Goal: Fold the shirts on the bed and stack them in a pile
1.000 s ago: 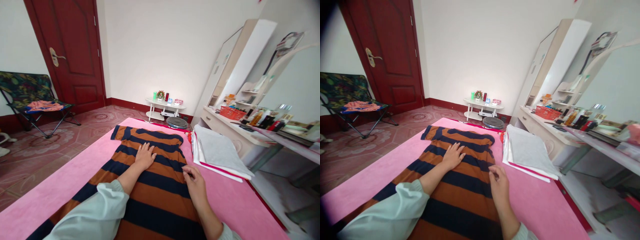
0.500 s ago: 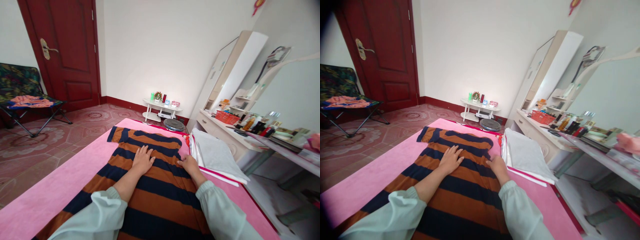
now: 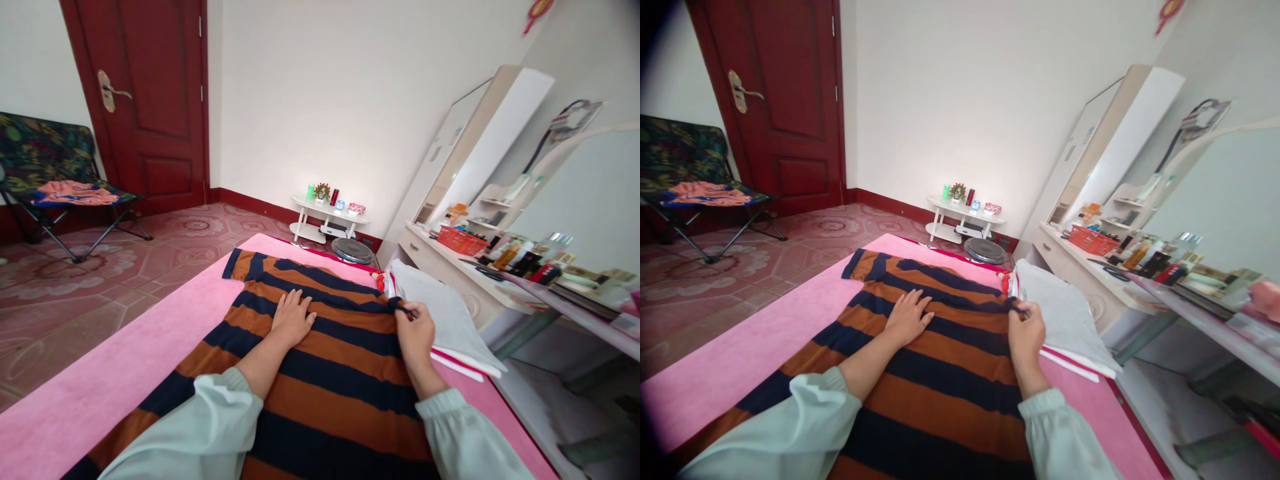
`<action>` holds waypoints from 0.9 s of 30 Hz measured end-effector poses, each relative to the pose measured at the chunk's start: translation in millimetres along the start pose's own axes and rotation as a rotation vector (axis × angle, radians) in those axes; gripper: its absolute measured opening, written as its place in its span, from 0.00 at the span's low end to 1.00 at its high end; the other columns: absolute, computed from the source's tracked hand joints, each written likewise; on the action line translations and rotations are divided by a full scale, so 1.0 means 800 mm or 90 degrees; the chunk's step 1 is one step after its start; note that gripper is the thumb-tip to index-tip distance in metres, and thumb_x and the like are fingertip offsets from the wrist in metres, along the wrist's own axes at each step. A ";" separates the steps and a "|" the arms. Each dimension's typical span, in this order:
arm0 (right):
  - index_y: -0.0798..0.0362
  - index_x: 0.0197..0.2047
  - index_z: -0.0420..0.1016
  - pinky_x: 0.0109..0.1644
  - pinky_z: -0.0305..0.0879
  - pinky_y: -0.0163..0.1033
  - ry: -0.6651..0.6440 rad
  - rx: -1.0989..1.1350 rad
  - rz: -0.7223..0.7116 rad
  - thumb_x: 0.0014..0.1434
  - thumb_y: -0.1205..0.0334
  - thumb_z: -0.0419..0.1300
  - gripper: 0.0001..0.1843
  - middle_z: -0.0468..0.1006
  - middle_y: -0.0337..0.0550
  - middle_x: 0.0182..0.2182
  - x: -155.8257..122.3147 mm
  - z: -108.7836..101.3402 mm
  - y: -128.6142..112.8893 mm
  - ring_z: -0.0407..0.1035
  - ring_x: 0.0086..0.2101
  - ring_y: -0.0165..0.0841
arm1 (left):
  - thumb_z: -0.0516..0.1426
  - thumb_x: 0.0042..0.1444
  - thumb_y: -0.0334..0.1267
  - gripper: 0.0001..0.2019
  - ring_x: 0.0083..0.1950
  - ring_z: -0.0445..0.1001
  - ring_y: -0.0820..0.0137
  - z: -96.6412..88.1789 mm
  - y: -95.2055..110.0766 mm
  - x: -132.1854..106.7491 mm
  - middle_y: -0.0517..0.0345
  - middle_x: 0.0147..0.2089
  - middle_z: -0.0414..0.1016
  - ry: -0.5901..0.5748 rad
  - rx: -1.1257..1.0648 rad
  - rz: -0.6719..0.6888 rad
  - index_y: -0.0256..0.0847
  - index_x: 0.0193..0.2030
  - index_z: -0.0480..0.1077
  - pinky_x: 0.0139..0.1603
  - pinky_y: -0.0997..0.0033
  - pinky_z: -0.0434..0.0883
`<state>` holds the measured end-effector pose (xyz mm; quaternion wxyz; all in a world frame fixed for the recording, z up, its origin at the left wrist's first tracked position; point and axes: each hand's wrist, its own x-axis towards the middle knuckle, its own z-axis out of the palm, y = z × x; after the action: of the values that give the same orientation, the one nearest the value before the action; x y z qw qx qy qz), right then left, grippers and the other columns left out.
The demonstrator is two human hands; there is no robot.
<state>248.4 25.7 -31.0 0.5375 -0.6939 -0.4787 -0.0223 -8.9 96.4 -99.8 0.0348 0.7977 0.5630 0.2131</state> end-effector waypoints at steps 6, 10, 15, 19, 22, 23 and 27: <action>0.50 0.31 0.73 0.46 0.64 0.38 -0.535 0.020 -0.277 0.48 0.68 0.54 0.08 0.79 0.42 0.37 -0.080 0.009 -0.062 0.71 0.39 0.35 | 0.48 0.60 0.49 0.24 0.69 0.50 0.58 0.000 0.001 0.000 0.52 0.67 0.56 0.007 0.000 0.000 0.46 0.62 0.62 0.67 0.54 0.48; 0.51 0.33 0.72 0.39 0.66 0.38 -0.385 -0.065 -0.131 0.55 0.61 0.52 0.08 0.77 0.43 0.31 -0.051 0.023 -0.043 0.71 0.33 0.35 | 0.49 0.60 0.49 0.25 0.68 0.50 0.58 -0.001 0.000 0.000 0.51 0.67 0.56 0.000 -0.008 -0.003 0.45 0.62 0.62 0.68 0.54 0.47; 0.55 0.61 0.59 0.48 0.64 0.42 -0.331 -0.215 -0.111 0.50 0.51 0.61 0.37 0.68 0.54 0.52 -0.036 0.054 -0.026 0.68 0.48 0.42 | 0.48 0.60 0.49 0.25 0.69 0.50 0.58 -0.005 0.001 0.000 0.52 0.67 0.56 -0.011 -0.017 -0.007 0.45 0.62 0.62 0.68 0.54 0.46; 0.50 0.56 0.68 0.46 0.64 0.39 -0.383 -0.239 -0.146 0.50 0.56 0.63 0.29 0.72 0.48 0.48 -0.043 0.072 -0.031 0.70 0.44 0.39 | 0.48 0.60 0.49 0.24 0.69 0.50 0.58 -0.006 0.002 -0.001 0.53 0.67 0.56 -0.008 -0.017 -0.005 0.46 0.62 0.62 0.68 0.55 0.46; 0.51 0.35 0.78 0.43 0.64 0.37 -0.405 -0.224 -0.218 0.51 0.66 0.58 0.09 0.76 0.43 0.35 -0.024 0.067 -0.031 0.70 0.38 0.35 | 0.48 0.60 0.49 0.24 0.69 0.50 0.58 -0.006 0.001 -0.001 0.53 0.67 0.56 -0.006 -0.017 -0.005 0.46 0.62 0.62 0.68 0.55 0.47; 0.52 0.32 0.78 0.42 0.63 0.37 -0.397 -0.213 -0.245 0.51 0.69 0.56 0.09 0.76 0.42 0.33 -0.011 0.060 -0.030 0.70 0.36 0.34 | 0.48 0.60 0.49 0.24 0.69 0.50 0.58 -0.005 0.001 -0.001 0.53 0.67 0.56 -0.007 -0.018 -0.004 0.46 0.61 0.63 0.68 0.55 0.47; 0.53 0.31 0.77 0.41 0.63 0.36 -0.302 -0.212 -0.221 0.51 0.70 0.54 0.10 0.78 0.42 0.32 0.051 0.030 -0.015 0.71 0.35 0.33 | 0.49 0.60 0.49 0.25 0.69 0.50 0.58 -0.004 0.001 0.000 0.52 0.67 0.56 -0.008 -0.012 -0.004 0.45 0.62 0.62 0.68 0.55 0.47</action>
<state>250.2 69.9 -10.0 0.2782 -0.6661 -0.6914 -0.0293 -9.0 95.6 -96.8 0.0468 0.7971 0.5630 0.2133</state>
